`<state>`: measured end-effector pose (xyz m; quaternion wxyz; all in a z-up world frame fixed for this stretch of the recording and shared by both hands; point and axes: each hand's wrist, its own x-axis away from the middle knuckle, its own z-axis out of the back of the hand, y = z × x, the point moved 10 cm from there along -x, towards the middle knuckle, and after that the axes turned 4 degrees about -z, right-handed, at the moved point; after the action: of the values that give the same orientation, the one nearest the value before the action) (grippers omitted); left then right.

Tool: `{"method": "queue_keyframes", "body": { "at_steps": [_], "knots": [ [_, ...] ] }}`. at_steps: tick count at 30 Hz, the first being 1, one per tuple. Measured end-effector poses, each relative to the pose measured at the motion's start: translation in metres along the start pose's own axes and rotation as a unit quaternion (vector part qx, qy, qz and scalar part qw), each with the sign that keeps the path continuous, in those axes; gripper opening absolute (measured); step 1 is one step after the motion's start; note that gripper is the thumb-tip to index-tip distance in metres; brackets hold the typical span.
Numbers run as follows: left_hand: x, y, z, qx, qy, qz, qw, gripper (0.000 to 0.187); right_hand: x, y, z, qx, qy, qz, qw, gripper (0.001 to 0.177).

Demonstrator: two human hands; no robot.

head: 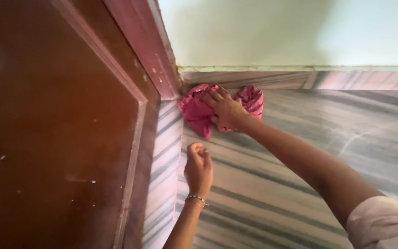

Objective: The person wipes the floor and baseboards with a pink cloth. They move along the wall, cleaning the corners and edges of the room.

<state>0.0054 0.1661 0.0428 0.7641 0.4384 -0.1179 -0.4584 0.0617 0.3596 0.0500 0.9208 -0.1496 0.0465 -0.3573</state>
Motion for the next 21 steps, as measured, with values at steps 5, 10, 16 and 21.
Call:
{"method": "queue_keyframes", "body": {
  "at_steps": [5,10,16,21],
  "knots": [
    [-0.006,0.043,-0.017,0.007,-0.124,-0.015,0.992,0.033,0.037,0.065,0.01,0.057,-0.083,-0.085,0.991,0.094],
    [-0.031,0.105,-0.001,-0.079,-0.107,-0.245,0.96,0.036,0.092,0.156,0.023,0.133,-0.057,-0.147,0.978,0.084],
    [-0.075,0.202,0.01,-0.214,-0.145,-0.421,0.869,0.038,0.168,0.204,0.107,0.038,0.102,-0.247,0.963,0.076],
    [-0.115,0.247,-0.054,-0.425,-0.176,-0.544,0.702,0.021,0.209,0.142,0.153,-0.024,0.209,-0.183,0.96,0.065]
  ]
}}
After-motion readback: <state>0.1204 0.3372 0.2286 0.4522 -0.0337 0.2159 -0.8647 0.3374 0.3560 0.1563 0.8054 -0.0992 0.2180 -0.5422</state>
